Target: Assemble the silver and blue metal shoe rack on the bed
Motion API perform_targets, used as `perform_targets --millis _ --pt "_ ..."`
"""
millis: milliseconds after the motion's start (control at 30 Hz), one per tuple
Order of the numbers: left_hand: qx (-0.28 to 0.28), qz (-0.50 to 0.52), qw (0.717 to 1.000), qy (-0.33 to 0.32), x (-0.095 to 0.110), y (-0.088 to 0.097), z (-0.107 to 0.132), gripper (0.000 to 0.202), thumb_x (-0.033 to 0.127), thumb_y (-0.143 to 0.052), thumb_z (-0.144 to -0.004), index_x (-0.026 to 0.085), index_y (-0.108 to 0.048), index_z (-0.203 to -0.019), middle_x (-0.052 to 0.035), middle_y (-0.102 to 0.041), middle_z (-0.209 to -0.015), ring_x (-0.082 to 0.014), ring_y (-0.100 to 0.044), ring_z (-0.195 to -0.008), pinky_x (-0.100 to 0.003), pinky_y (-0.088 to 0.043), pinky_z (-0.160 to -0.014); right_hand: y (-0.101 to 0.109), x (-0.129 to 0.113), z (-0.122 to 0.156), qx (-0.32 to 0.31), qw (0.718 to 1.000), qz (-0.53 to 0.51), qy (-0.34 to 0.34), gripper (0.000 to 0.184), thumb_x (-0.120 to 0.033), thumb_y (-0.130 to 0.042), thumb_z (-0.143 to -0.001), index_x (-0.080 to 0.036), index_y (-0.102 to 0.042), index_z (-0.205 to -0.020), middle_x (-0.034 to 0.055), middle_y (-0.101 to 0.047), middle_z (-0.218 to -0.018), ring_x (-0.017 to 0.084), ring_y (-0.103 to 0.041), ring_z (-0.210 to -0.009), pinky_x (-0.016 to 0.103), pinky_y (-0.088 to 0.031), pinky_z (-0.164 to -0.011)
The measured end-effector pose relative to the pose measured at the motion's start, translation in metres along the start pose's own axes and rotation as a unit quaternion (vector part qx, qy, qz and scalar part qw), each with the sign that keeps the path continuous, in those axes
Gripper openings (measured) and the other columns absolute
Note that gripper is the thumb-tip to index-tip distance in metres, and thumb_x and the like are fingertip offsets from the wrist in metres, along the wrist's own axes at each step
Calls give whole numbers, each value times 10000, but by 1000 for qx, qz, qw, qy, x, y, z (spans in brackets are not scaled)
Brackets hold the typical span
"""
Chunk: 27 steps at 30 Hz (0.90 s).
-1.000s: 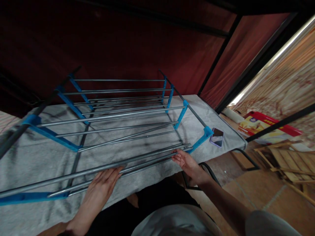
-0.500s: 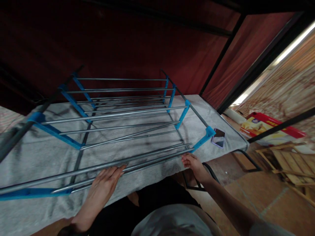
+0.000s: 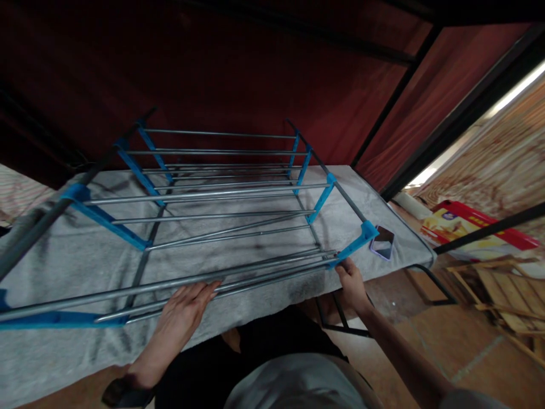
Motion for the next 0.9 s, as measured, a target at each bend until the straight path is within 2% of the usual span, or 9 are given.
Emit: perform_targets --millis 200,367,533,600,667,733,800,900 --pt "-11 15 1000 5 -2 2 -1 366 320 -359 -1016 210 -655 -1201 -63 -714 -962 -227 -661 -877 -358 -477 -827 3 3 1 -2 1000 16 0 328 -398 -587 -803 -200 -668 -1052 70 -703 -1064 295 -588 -1054 445 -406 -1000" --pt "-11 25 1000 -3 -2 2 -3 387 314 -340 -1022 187 -663 -1193 -78 -712 -974 -229 -663 -881 -364 -483 -825 1 5 1 6 1000 19 -5 348 -399 -595 -784 -204 -671 -1061 69 -699 -1094 287 -598 -1028 434 -408 -987" --pt "-24 30 998 45 1 -2 -1 377 273 -346 -1017 199 -661 -1213 -92 -711 -1044 -234 -653 -958 -392 -469 -911 6 1 3 -12 999 30 -4 328 -409 -597 -765 -197 -672 -1004 80 -701 -1058 290 -599 -1018 424 -411 -962" --pt "-41 31 997 60 6 0 -2 370 240 -350 -1018 188 -649 -1228 -103 -698 -1072 -231 -640 -993 -407 -451 -954 12 4 4 -20 999 49 -11 337 -431 -611 -741 -198 -677 -975 79 -701 -1046 296 -592 -1019 424 -404 -961" --pt "-54 41 996 64 12 5 -3 350 222 -365 -1019 186 -632 -1242 -98 -685 -1057 -219 -629 -981 -395 -451 -936 17 11 2 -15 997 78 -25 341 -459 -626 -712 -197 -673 -926 70 -693 -987 296 -593 -969 429 -404 -936" --pt "-37 50 996 64 18 13 -3 340 236 -399 -1019 201 -578 -1305 -91 -663 -1101 -213 -607 -1021 -392 -441 -954 20 22 0 -9 996 82 -37 343 -468 -642 -688 -203 -644 -906 51 -667 -920 276 -589 -886 427 -414 -889" --pt "6 46 997 68 25 19 3 359 235 -434 -1011 204 -522 -1357 -103 -626 -1194 -223 -566 -1115 -408 -413 -1010 19 34 3 -5 996 76 -42 337 -470 -661 -668 -213 -610 -879 33 -628 -863 260 -575 -830 424 -426 -848" --pt "82 44 990 102 34 19 28 344 178 -451 -993 178 -524 -1329 -121 -597 -1235 -239 -518 -1188 -409 -405 -1027 19 55 21 18 996 67 -52 370 -481 -687 -643 -227 -601 -898 37 -609 -880 272 -575 -837 436 -454 -809"
Point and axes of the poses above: each hand's wrist, its own z-axis away from the middle knuckle, its own y-axis out of the back of the hand, x = y × z, the point moved 6 cm from there along -z, towards the middle knuckle
